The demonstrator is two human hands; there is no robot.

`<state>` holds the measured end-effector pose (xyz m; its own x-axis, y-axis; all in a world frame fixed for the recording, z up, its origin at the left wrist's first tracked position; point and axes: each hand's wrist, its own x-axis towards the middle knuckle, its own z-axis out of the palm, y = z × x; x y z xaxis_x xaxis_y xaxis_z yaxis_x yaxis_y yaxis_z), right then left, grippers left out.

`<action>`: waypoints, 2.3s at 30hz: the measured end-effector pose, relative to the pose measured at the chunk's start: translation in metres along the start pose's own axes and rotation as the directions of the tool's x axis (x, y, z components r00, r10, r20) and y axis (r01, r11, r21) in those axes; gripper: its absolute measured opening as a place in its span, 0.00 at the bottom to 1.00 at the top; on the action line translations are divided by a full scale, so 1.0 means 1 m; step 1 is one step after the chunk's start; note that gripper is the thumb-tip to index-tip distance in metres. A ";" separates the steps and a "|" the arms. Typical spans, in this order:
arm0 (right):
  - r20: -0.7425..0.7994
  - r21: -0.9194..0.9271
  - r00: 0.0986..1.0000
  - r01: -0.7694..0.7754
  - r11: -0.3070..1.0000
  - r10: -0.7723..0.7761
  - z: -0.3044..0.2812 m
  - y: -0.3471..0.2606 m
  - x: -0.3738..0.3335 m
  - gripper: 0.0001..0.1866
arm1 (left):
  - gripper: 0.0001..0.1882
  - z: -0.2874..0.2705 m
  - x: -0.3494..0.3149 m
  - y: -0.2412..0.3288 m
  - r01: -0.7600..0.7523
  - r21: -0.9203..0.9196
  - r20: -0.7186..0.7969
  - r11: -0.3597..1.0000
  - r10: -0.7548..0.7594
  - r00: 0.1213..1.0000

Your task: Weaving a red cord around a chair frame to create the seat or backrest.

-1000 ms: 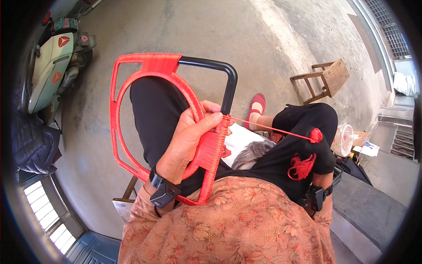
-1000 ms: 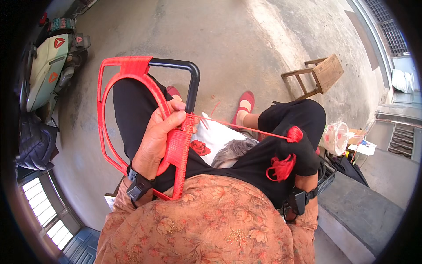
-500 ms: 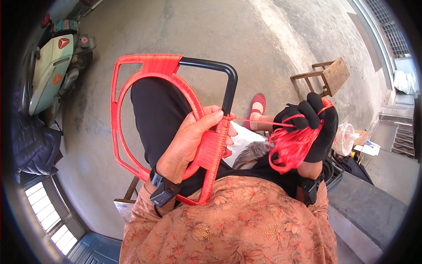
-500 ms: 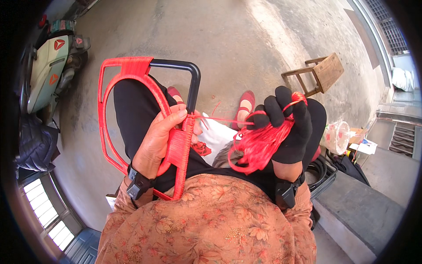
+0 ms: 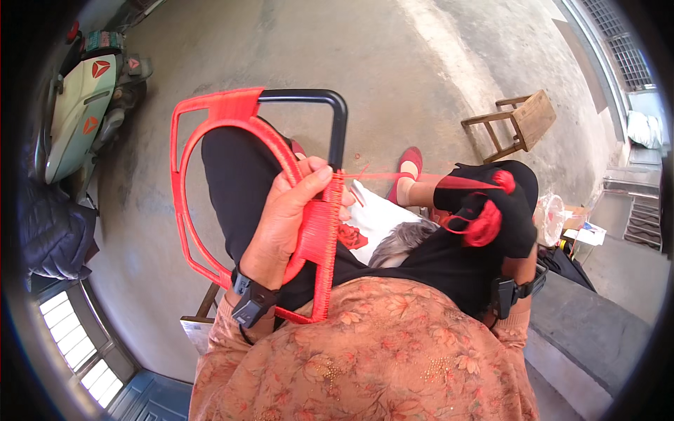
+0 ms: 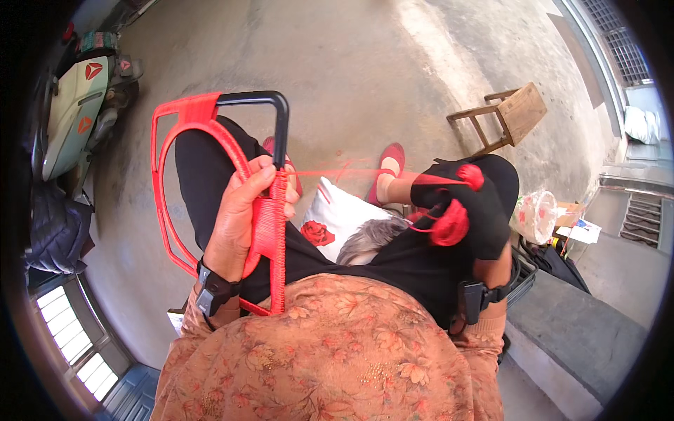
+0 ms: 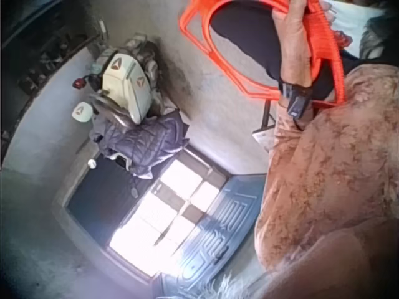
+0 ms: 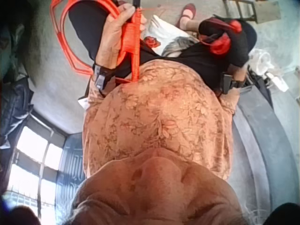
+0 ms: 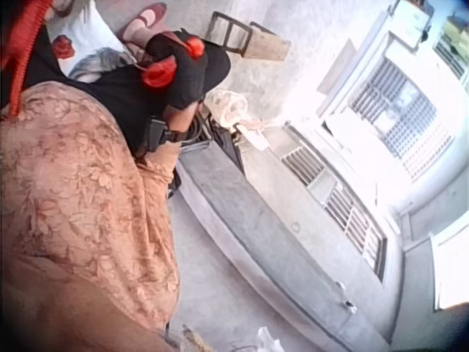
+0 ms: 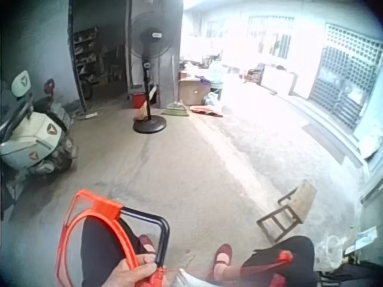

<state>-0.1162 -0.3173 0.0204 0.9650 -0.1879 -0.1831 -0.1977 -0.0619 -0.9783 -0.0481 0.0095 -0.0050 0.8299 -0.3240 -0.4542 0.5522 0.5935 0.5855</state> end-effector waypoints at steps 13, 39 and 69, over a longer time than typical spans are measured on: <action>-0.173 0.500 0.978 -0.015 0.866 0.116 -0.226 0.075 0.062 0.16 | 0.06 0.001 -0.007 0.004 -0.036 -0.058 0.054 0.998 0.039 0.998; 0.640 -0.238 0.440 0.893 0.383 -0.630 0.155 -0.065 0.072 0.13 | 0.15 0.017 0.006 -0.006 -0.245 0.028 0.005 0.969 0.245 0.969; -0.471 0.440 0.878 0.147 0.886 0.088 -0.121 -0.007 0.050 0.24 | 0.07 0.006 0.005 0.002 -0.029 0.108 -0.017 0.994 0.032 0.999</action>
<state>-0.0878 -0.4447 0.0298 0.7484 -0.6319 -0.2013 0.0430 0.3491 -0.9361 -0.0428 0.0048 -0.0019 0.8453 -0.2922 -0.4472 0.5329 0.5197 0.6678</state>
